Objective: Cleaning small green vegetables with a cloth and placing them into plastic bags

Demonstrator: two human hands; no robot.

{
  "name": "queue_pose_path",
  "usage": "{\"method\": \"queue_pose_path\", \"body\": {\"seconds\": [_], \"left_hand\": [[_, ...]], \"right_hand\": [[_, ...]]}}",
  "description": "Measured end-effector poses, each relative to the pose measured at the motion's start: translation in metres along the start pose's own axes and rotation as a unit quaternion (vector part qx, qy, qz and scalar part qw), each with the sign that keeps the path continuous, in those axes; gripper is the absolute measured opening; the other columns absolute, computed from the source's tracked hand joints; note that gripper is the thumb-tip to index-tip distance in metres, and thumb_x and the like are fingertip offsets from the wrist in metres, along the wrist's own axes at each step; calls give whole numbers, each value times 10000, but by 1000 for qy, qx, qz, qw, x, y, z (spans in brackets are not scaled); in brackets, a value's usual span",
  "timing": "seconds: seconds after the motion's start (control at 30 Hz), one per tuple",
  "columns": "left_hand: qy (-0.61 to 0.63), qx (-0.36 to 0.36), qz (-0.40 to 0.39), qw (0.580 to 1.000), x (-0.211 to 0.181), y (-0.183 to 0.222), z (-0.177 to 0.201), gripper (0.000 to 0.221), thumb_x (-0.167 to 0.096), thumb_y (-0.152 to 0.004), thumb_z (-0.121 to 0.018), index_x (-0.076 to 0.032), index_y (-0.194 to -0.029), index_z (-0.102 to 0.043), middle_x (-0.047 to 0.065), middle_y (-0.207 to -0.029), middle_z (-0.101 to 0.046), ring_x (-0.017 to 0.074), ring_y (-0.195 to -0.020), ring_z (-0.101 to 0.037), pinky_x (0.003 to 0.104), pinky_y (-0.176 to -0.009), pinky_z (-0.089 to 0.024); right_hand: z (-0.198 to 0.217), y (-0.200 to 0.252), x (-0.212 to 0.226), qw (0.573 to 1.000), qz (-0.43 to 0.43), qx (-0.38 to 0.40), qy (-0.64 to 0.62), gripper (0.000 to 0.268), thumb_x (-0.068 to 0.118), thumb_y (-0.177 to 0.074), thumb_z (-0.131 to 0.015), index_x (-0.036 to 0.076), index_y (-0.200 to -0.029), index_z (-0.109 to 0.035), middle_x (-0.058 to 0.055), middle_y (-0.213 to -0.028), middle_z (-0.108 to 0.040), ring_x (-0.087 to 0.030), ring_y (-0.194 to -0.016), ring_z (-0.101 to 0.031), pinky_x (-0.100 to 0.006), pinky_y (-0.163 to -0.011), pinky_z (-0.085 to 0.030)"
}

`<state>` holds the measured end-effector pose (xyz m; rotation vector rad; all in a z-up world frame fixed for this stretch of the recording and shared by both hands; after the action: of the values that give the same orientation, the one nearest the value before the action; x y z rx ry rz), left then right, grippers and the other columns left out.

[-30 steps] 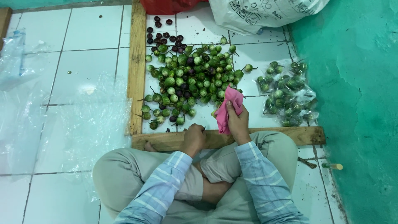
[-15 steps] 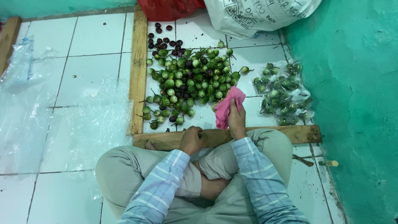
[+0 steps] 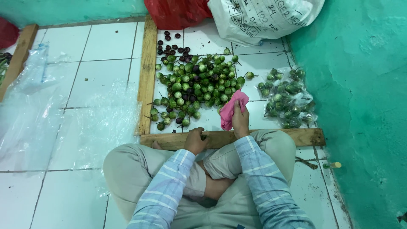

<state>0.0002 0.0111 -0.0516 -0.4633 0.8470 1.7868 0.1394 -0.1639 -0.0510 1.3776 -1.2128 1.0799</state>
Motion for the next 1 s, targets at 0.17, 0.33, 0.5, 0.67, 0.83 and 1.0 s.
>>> {"method": "queue_pose_path", "body": {"seconds": [0.17, 0.33, 0.5, 0.67, 0.83, 1.0], "left_hand": [[-3, -15, 10, 1000, -22, 23, 16, 642, -225, -920, -728, 60, -1442, -487, 301, -1367, -560, 440, -1319, -560, 520, -1051, -553], [29, -3, 54, 998, -26, 51, 31, 929, -361, -883, -750, 31, -1583, -282, 324, -1572, -340, 440, -1475, -384, 541, -1181, -425], [-192, 68, 126, 971, 5, 63, 23, 423, -392, -953, -580, -18, -1014, -766, 135, -917, -767, 296, -880, -767, 418, -748, -608], [-231, 42, 85, 968, 12, 56, 7, 431, -378, -951, -500, -41, -915, -766, 175, -935, -755, 339, -955, -733, 456, -810, -541], [-226, 13, 3, 974, -31, 87, 28, 595, -516, -1012, -390, -106, -833, -782, 168, -884, -778, 370, -1024, -734, 527, -1163, -335], [-312, -14, 3, 950, -87, 142, 48, 516, -518, -966, -498, -90, -924, -782, 148, -924, -789, 350, -981, -764, 509, -894, -562]], "right_hand": [[-8, 13, 29, 1000, 11, -15, -10, 259, 366, -1070, -570, 120, -1073, -647, -31, -971, -654, -159, -942, -607, -394, -905, -479], [-15, 24, 57, 999, 11, -35, -33, 237, 361, -1056, -585, 131, -1052, -640, -15, -941, -665, -151, -912, -616, -381, -891, -493], [-7, 11, 40, 995, 12, -59, -83, 262, 358, -1047, -603, 103, -1070, -663, -42, -972, -684, -172, -923, -635, -414, -895, -501], [-6, 48, 97, 988, 39, -93, -113, 269, 359, -1019, -652, 97, -1083, -657, -50, -998, -664, -174, -953, -619, -412, -936, -490], [24, 70, 134, 979, 74, -125, -141, 390, 423, -988, -702, 69, -1148, -670, -112, -1030, -680, -225, -981, -628, -444, -958, -495], [41, 132, 200, 973, 85, -163, -141, 404, 396, -968, -728, 57, -1174, -655, -114, -1071, -693, -193, -1019, -664, -423, -993, -519]]}}
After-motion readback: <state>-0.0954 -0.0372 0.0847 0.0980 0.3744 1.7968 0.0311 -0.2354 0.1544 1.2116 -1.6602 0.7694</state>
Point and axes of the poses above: each hand's wrist, its own y-axis away from the middle knuckle, its own z-axis out of the back of the hand, x = y × z, the point moved 4 cm from there along -y, towards the middle knuckle
